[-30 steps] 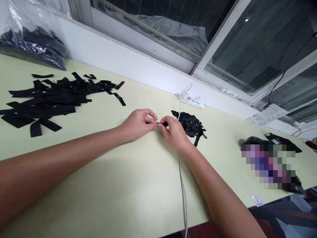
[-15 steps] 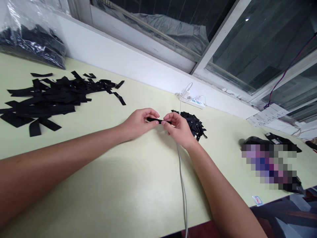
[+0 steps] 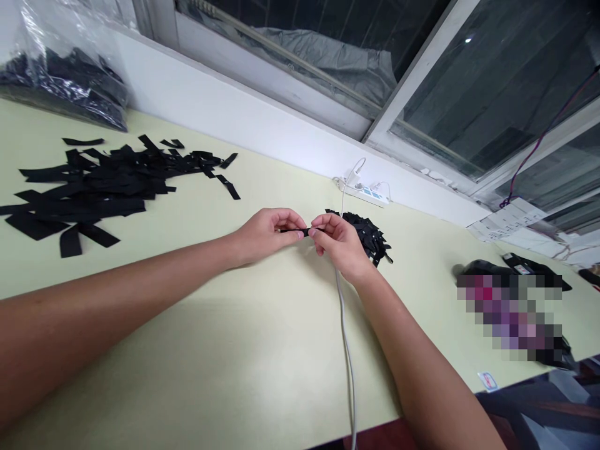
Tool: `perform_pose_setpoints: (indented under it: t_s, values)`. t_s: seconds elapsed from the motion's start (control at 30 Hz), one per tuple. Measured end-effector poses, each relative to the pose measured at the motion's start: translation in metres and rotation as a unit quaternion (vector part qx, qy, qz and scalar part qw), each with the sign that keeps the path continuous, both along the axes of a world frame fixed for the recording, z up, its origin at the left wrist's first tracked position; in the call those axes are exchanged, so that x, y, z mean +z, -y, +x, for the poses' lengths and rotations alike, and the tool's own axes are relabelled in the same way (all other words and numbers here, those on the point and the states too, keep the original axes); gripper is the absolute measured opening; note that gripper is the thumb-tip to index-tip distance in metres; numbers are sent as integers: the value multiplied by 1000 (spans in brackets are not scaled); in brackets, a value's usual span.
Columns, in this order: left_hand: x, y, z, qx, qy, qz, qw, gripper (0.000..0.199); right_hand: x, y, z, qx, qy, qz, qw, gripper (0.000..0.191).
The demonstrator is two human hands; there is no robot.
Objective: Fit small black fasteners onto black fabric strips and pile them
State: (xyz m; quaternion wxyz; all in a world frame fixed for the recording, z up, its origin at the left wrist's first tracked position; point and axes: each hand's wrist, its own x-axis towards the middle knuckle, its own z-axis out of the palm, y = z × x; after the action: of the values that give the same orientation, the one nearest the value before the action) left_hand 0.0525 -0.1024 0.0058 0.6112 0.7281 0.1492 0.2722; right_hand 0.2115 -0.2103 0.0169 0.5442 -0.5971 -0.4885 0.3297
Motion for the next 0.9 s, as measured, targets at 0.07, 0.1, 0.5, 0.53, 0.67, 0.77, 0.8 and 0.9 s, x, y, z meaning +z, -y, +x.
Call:
perform_pose_setpoints:
  t_s: [0.07, 0.1, 0.5, 0.53, 0.67, 0.77, 0.8, 0.9]
  values:
    - [-1, 0, 0, -6, 0, -5, 1000, 26, 0, 0, 0, 5, 3, 2, 1000, 31]
    - [-1, 0, 0, -6, 1, -7, 1000, 26, -1, 0, 0, 9, 4, 3, 1000, 30]
    - [1, -3, 0, -4, -4, -34, 999, 29, 4, 1, 0, 14, -40, 18, 999, 31]
    - [0, -4, -1, -9, -2, -34, 999, 30, 4, 1, -1, 14, -45, 17, 999, 30]
    - [-4, -6, -1, -44, 7, -36, 998, 33, 6, 2, -4, 24, -54, -7, 998, 28]
    - [-5, -6, 0, -58, 5, -25, 998, 33, 8, 3, -6, 35, -55, -17, 998, 25]
    - [-5, -6, 0, -57, 3, -16, 998, 33, 8, 3, -6, 37, -56, -16, 998, 23]
    - [-3, -4, 0, -11, 2, 30, 999, 33, 8, 2, -6, 25, -59, -12, 998, 22]
